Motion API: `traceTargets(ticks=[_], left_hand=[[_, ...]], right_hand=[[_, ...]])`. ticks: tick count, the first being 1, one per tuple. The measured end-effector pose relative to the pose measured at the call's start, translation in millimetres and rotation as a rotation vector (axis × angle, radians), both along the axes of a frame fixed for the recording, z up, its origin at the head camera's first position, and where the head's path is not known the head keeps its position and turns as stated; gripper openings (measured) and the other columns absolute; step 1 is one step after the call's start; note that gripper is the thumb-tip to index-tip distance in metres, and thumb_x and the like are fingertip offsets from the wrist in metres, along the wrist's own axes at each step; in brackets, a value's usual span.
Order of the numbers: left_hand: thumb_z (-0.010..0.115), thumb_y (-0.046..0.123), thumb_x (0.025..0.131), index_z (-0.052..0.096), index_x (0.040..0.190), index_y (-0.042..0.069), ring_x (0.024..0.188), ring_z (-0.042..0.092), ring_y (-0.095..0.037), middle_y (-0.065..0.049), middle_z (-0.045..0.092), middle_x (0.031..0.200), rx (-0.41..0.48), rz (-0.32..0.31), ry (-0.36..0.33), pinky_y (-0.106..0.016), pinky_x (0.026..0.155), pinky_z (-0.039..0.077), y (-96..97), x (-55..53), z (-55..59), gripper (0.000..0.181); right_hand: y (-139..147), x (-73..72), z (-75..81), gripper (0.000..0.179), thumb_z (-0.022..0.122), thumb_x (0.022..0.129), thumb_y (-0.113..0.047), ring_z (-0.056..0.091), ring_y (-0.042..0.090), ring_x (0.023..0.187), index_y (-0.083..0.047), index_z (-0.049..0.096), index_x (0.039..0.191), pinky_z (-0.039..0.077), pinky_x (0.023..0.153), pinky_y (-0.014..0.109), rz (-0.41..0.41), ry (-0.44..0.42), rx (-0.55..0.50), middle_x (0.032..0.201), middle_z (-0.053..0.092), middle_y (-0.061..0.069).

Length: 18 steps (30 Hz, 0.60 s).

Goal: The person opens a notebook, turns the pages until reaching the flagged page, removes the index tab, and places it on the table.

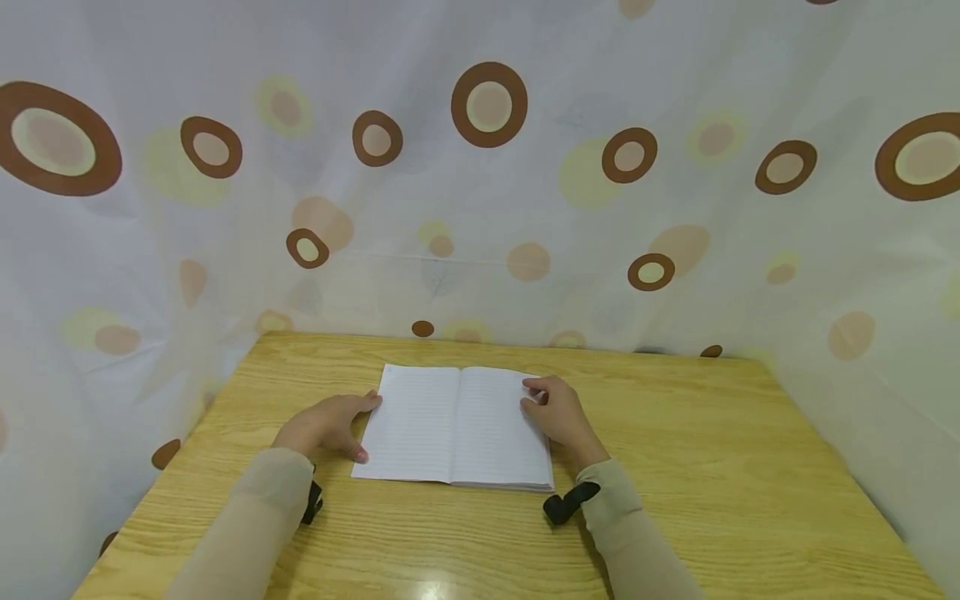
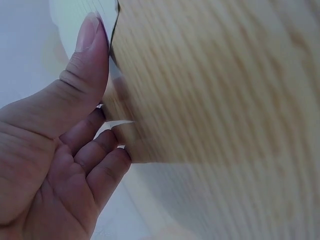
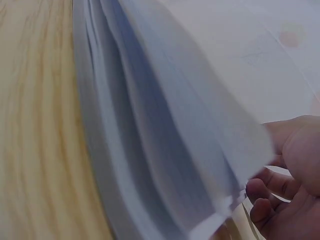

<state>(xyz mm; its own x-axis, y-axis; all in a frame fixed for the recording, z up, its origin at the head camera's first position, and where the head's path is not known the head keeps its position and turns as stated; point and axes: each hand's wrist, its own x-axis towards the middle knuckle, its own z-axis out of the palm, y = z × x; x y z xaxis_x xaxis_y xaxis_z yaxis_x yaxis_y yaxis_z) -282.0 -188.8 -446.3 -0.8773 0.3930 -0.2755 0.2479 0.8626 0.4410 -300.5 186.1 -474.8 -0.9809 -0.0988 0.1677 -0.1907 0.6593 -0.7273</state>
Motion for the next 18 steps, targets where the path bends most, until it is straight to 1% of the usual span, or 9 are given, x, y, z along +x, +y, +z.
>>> traceTargets(ticks=[4,6,12,18], left_hand=[[0.089,0.025,0.068,0.039,0.152,0.01,0.142,0.029,-0.04,-0.01,0.029,0.159,-0.007,-0.006,0.002,-0.057,0.113,0.026,0.0,-0.4,0.9,0.1],[0.089,0.025,0.068,0.039,0.152,0.009,0.142,0.03,-0.04,-0.011,0.029,0.159,-0.015,-0.017,0.013,-0.057,0.113,0.027,-0.6,-1.7,-0.4,0.099],[0.088,0.026,0.069,0.039,0.152,0.007,0.14,0.033,-0.041,-0.012,0.031,0.158,-0.054,-0.04,0.033,-0.056,0.112,0.029,1.7,-0.9,1.7,0.097],[0.087,0.027,0.069,0.038,0.152,0.007,0.14,0.033,-0.04,-0.011,0.029,0.158,-0.083,-0.049,0.034,-0.055,0.112,0.029,3.8,-1.4,3.1,0.098]], right_hand=[[2,-0.3,-1.0,0.036,0.069,0.089,-0.004,0.052,0.024,0.085,0.003,0.066,0.124,0.046,0.073,0.034,0.015,0.004,0.007,0.102,0.061,0.013],[3,-1.2,-2.0,0.037,0.069,0.089,-0.005,0.052,0.024,0.087,0.002,0.066,0.125,0.046,0.075,0.035,0.018,-0.01,0.012,0.103,0.061,0.012],[8,-3.6,-5.0,0.04,0.068,0.09,-0.007,0.052,0.024,0.092,-0.001,0.063,0.13,0.047,0.079,0.037,0.033,-0.066,0.053,0.107,0.06,0.011],[13,-4.2,-5.3,0.042,0.067,0.091,-0.005,0.052,0.025,0.093,0.002,0.061,0.132,0.046,0.079,0.037,0.047,-0.07,0.082,0.106,0.057,0.013]])
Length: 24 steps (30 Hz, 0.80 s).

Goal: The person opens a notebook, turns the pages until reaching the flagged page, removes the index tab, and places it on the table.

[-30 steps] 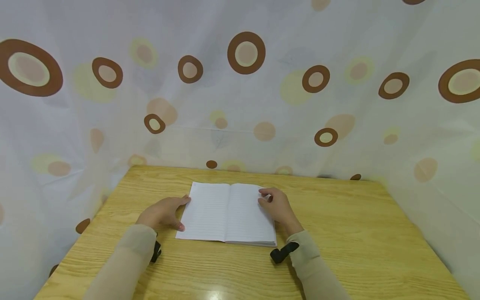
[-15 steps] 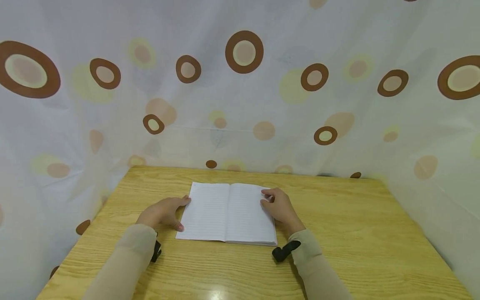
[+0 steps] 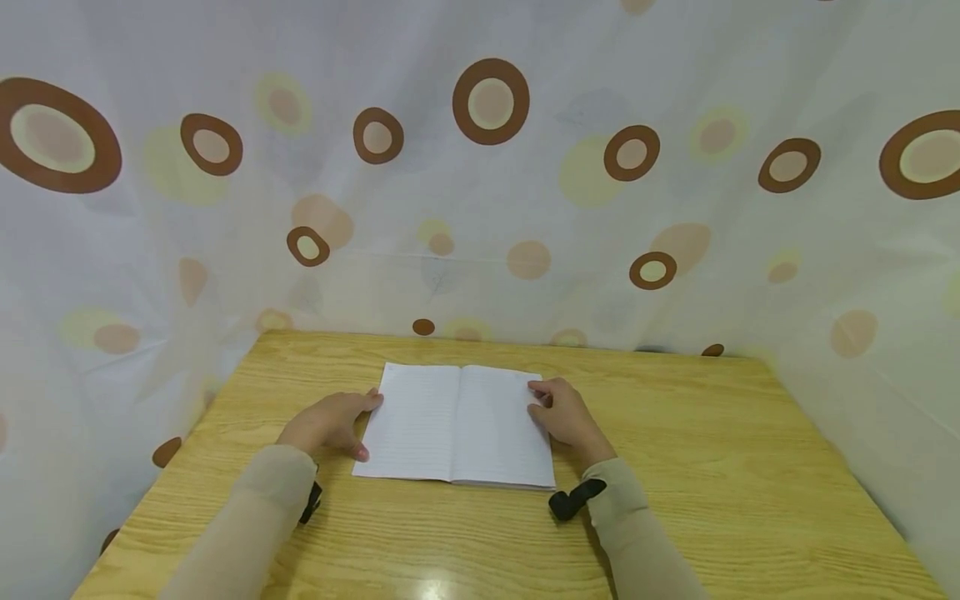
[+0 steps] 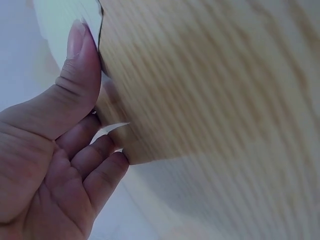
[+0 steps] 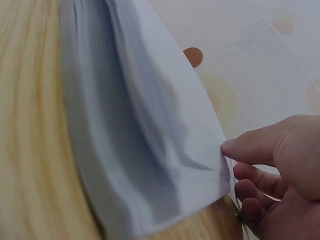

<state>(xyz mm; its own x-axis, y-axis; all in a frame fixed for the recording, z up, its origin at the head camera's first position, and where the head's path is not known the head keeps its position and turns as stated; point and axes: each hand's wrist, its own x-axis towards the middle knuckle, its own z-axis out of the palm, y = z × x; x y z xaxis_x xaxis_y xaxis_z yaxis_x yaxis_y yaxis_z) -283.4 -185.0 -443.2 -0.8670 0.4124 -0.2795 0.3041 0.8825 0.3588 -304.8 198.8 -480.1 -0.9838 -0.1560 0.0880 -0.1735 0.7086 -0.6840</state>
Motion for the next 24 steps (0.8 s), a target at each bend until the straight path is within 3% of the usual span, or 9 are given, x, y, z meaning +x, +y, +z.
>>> traceTargets(ticks=[14,24], left_hand=[[0.088,0.024,0.068,0.04,0.151,0.006,0.138,0.035,-0.042,-0.012,0.03,0.158,-0.009,0.007,0.012,-0.056,0.111,0.03,1.5,2.0,1.7,0.097],[0.089,0.022,0.066,0.042,0.15,0.008,0.138,0.036,-0.043,-0.012,0.033,0.157,-0.005,0.035,0.021,-0.056,0.11,0.031,4.7,0.4,-2.1,0.097]], right_hand=[[2.7,-0.1,-2.4,0.046,0.066,0.091,0.0,0.046,0.025,0.087,0.01,0.055,0.134,0.041,0.074,0.036,0.05,0.018,0.011,0.095,0.051,0.014],[0.5,0.4,-1.7,0.034,0.067,0.091,0.0,0.047,0.025,0.087,0.007,0.065,0.124,0.043,0.076,0.037,0.009,0.017,0.003,0.096,0.053,0.012]])
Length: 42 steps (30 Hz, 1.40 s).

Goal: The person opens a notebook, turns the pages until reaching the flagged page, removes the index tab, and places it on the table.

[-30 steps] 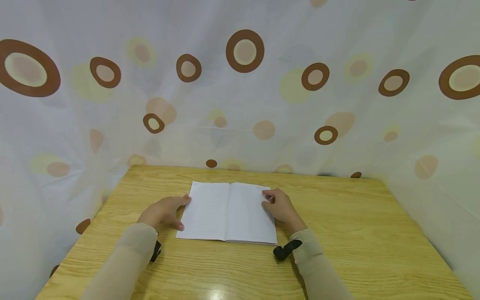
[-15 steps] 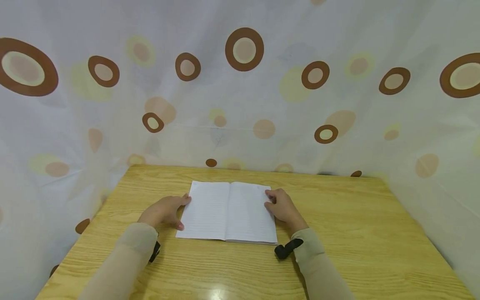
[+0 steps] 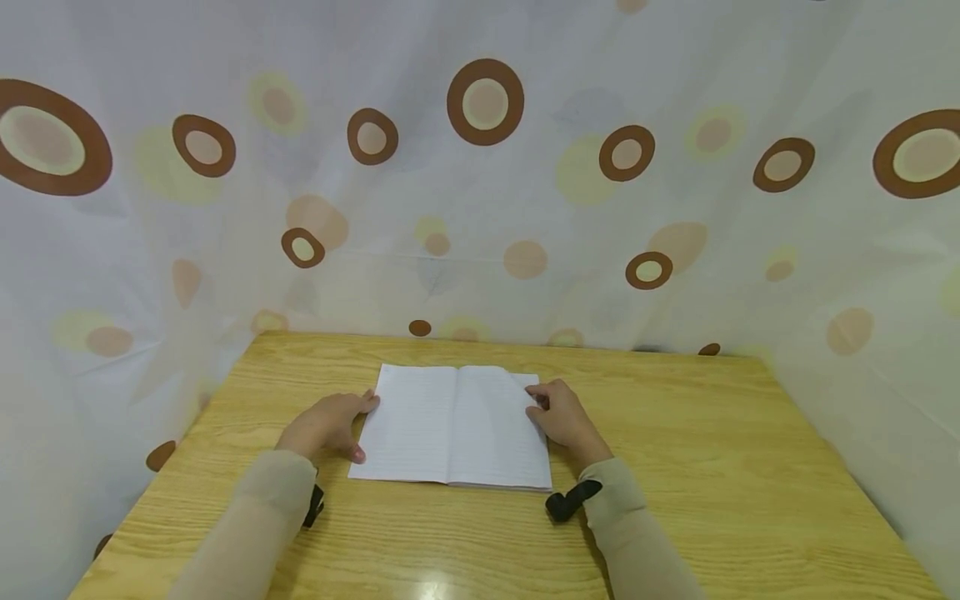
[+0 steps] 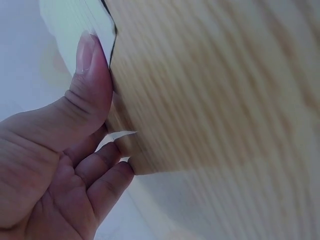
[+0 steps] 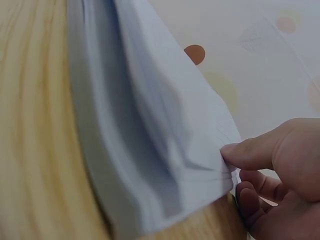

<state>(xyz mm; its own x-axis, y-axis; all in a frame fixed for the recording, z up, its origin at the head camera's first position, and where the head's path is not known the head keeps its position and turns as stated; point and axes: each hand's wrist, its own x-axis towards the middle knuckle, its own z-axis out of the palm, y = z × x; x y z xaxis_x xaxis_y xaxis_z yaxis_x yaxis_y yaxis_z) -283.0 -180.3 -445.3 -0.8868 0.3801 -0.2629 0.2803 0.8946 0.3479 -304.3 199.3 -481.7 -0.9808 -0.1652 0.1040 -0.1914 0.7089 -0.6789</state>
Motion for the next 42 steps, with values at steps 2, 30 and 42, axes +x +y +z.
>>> traceTargets(ticks=[2,30,42], left_hand=[[0.089,0.022,0.067,0.042,0.15,0.008,0.138,0.036,-0.042,-0.012,0.033,0.157,0.0,-0.001,0.0,-0.056,0.111,0.031,0.5,0.8,0.1,0.097],[0.088,0.022,0.069,0.042,0.15,0.006,0.136,0.037,-0.044,-0.016,0.035,0.155,-0.019,-0.02,0.006,-0.056,0.11,0.032,3.1,5.6,8.3,0.095],[0.089,0.021,0.067,0.042,0.15,0.007,0.136,0.037,-0.044,-0.016,0.034,0.156,-0.006,0.001,-0.01,-0.057,0.109,0.033,2.6,6.1,8.3,0.096]], right_hand=[[-1,1.0,1.4,0.03,0.066,0.091,-0.001,0.049,0.025,0.088,0.005,0.067,0.121,0.045,0.078,0.039,-0.015,-0.008,-0.01,0.098,0.054,0.012],[-1,3.4,22.3,0.02,0.064,0.097,-0.019,0.055,0.02,0.073,0.0,0.066,0.093,0.049,0.063,0.029,-0.095,-0.058,-0.208,0.082,0.061,0.008],[-5,2.8,25.5,0.027,0.06,0.1,-0.023,0.052,0.018,0.067,-0.002,0.067,0.084,0.045,0.06,0.028,-0.111,-0.128,-0.398,0.072,0.056,0.004]])
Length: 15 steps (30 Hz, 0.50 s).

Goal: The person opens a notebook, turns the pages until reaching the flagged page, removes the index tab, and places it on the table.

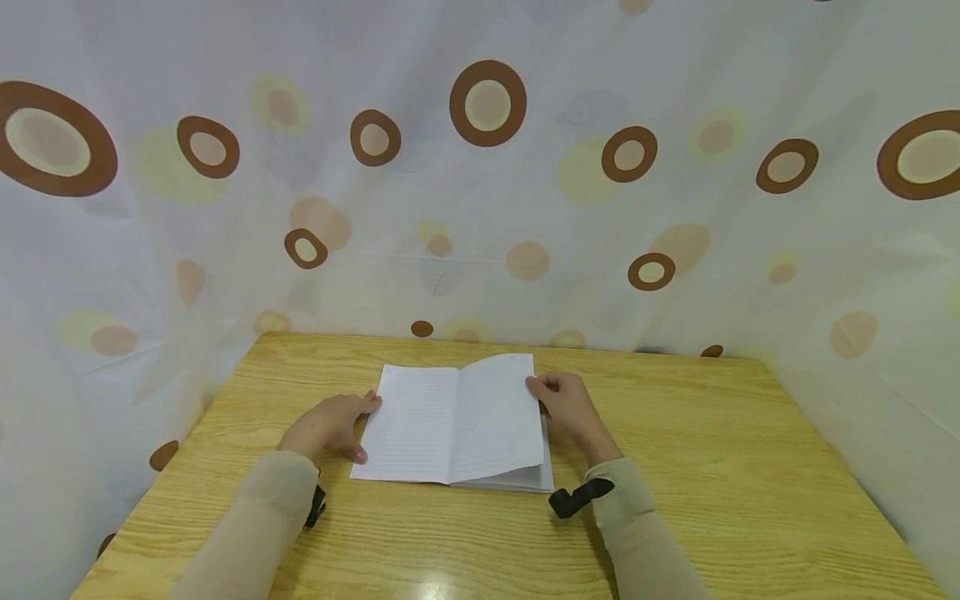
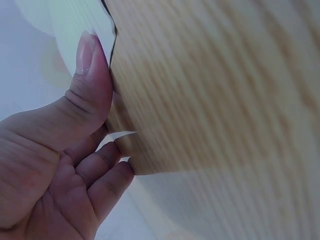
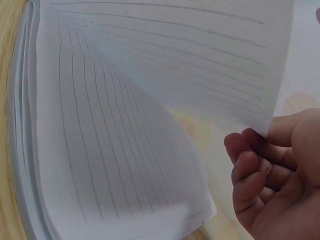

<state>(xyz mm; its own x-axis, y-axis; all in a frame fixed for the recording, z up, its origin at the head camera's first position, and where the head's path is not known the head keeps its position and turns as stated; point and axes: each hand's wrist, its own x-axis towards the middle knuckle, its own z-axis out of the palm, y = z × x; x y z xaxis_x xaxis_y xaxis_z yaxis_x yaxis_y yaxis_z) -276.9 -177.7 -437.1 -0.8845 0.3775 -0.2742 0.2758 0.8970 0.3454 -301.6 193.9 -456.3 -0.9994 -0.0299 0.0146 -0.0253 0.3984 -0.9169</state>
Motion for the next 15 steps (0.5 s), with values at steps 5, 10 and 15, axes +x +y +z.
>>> traceTargets(ticks=[5,10,15], left_hand=[[0.089,0.022,0.067,0.042,0.15,0.008,0.137,0.037,-0.043,-0.016,0.035,0.155,0.006,0.007,-0.002,-0.056,0.109,0.033,-0.6,-0.6,-1.4,0.097],[0.088,0.023,0.067,0.042,0.15,0.008,0.137,0.036,-0.044,-0.016,0.035,0.155,0.003,0.007,0.002,-0.057,0.109,0.033,-1.3,-1.5,-2.4,0.097],[0.088,0.024,0.066,0.041,0.151,0.008,0.137,0.036,-0.043,-0.016,0.035,0.155,-0.004,0.006,-0.002,-0.056,0.11,0.032,-1.5,-2.7,-4.3,0.098]], right_hand=[[-1.7,0.2,1.7,0.026,0.058,0.101,-0.021,0.049,0.016,0.066,-0.001,0.063,0.085,0.043,0.059,0.027,0.024,-0.021,-0.073,0.071,0.052,0.002],[-3.4,0.4,3.2,0.027,0.059,0.101,-0.02,0.045,0.014,0.06,0.0,0.061,0.083,0.04,0.054,0.025,0.028,-0.022,-0.118,0.064,0.05,0.0],[-3.6,-0.3,3.2,0.022,0.06,0.1,-0.016,0.048,0.013,0.061,0.004,0.063,0.092,0.043,0.056,0.023,0.041,-0.03,-0.163,0.067,0.057,0.001]])
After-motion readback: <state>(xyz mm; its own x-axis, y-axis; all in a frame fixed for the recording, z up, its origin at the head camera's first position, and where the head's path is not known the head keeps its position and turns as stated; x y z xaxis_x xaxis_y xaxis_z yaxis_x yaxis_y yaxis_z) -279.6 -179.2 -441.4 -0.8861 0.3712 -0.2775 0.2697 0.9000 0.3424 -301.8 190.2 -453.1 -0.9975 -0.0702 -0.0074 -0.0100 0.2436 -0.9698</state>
